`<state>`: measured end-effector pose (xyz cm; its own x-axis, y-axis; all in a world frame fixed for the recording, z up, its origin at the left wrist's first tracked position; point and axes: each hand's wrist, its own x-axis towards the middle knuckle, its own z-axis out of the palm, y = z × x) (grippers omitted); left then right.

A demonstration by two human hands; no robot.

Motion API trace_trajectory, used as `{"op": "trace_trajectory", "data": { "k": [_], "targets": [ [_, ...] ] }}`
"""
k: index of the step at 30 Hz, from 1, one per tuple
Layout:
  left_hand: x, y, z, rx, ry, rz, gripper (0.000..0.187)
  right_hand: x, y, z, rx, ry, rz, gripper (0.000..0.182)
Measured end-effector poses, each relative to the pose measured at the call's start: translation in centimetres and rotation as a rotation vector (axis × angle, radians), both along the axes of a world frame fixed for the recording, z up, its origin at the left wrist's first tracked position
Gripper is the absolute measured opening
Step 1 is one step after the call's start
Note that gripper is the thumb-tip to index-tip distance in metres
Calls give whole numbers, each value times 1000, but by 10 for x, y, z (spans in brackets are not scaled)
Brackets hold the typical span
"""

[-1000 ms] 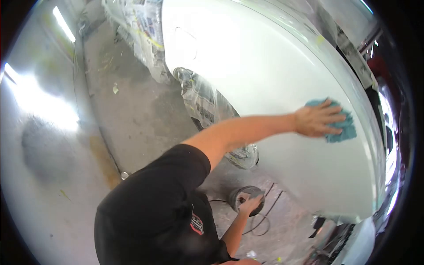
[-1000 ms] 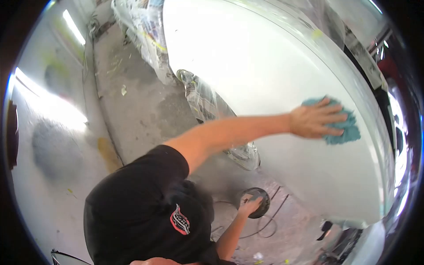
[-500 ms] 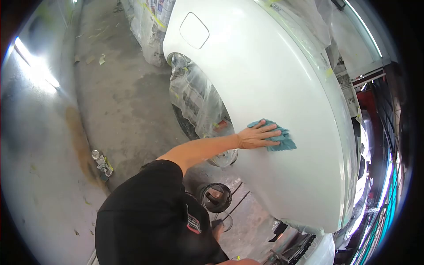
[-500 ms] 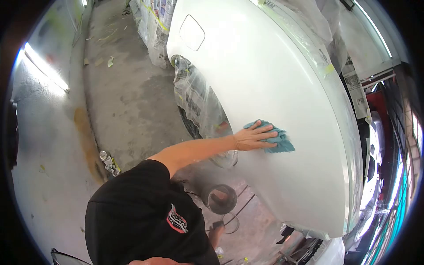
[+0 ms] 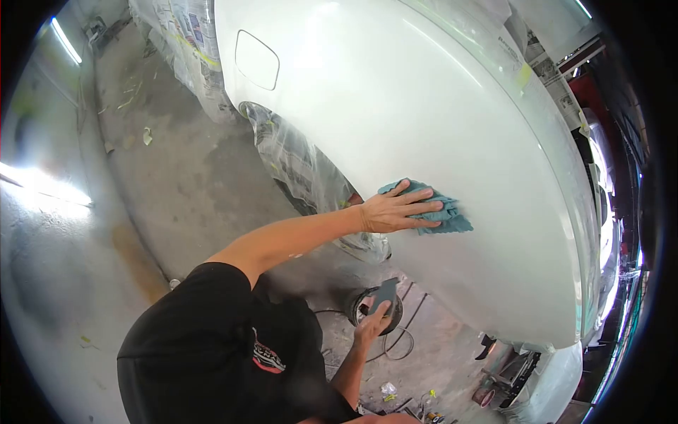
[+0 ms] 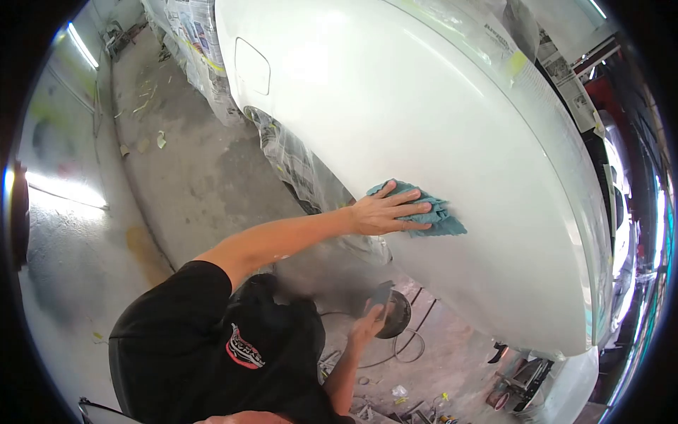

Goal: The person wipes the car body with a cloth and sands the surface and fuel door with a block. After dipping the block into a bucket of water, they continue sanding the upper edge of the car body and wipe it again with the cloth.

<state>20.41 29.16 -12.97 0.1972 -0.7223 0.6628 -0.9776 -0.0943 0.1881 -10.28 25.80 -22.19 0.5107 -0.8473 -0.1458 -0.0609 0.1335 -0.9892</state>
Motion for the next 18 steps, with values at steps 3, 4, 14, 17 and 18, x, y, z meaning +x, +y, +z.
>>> {"op": "trace_trajectory", "data": {
  "k": [3, 4, 14, 17, 18],
  "targets": [
    [-2, 2, -6, -86, -27, 31, 76, 29, -4, 57, -127, 29, 64, 53],
    [-4, 1, -7, -98, -35, 48, 77, 35, -10, 75, -155, 79, 103, 55],
    [46, 37, 51, -265, 28, 208, 90, 135, -75, 170, -1624, -14, 324, 52],
    [93, 72, 56, -582, 77, 368, 86, 182, -78, 176, -1861, 84, 381, 58],
    [109, 90, 57, -652, 108, 415, 84, 198, -76, 176, -1957, 190, 381, 59]
  ]
}}
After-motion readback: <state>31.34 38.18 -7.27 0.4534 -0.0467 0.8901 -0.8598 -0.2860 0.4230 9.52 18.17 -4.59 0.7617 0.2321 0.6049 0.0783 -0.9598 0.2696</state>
